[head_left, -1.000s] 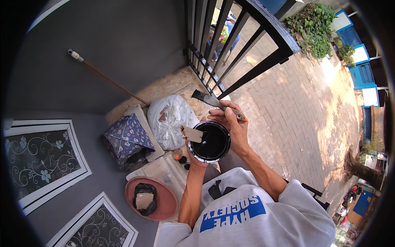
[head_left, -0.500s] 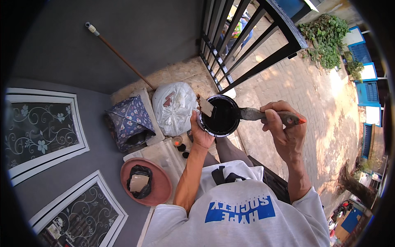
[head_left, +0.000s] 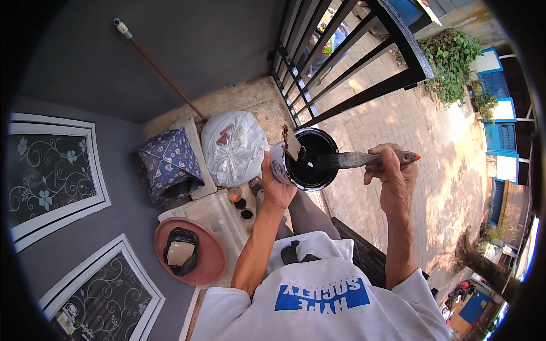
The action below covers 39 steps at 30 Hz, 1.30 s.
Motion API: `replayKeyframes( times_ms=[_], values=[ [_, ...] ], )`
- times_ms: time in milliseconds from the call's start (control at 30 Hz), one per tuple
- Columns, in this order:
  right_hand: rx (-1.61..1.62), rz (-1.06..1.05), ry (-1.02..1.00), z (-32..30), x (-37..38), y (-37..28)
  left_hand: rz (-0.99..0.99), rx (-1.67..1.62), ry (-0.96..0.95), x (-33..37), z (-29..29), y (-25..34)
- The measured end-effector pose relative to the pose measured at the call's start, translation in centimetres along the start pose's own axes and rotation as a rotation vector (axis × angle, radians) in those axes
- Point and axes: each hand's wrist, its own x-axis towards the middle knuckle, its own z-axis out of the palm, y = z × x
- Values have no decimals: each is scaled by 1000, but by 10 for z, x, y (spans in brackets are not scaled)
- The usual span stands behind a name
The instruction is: The person uses a brush to apply black paint to the metal bars and frame of a gate.
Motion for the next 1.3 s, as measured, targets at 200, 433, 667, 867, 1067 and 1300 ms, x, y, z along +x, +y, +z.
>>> replayKeyframes(
  times_ms=[200, 433, 667, 867, 1067, 1300],
  values=[
    [342, -50, -82, -19, 0, 70, 6, -53, -9, 26, -13, -5],
    [425, -153, -176, -26, 26, 148, 9, -54, -97, 76, -61, -12],
    [306, -417, -104, -32, 66, 223, 56, 121, 55, 113, -104, -29],
    [-78, -896, -71, -51, 94, 294, -85, 54, -82, 154, -147, -45],
    [-378, -1274, 51, -51, 118, 349, -203, 84, -208, 182, -180, -52],
    [-680, -1526, 111, -47, 137, 379, -306, -2, -322, 209, -220, -38]
  ],
)
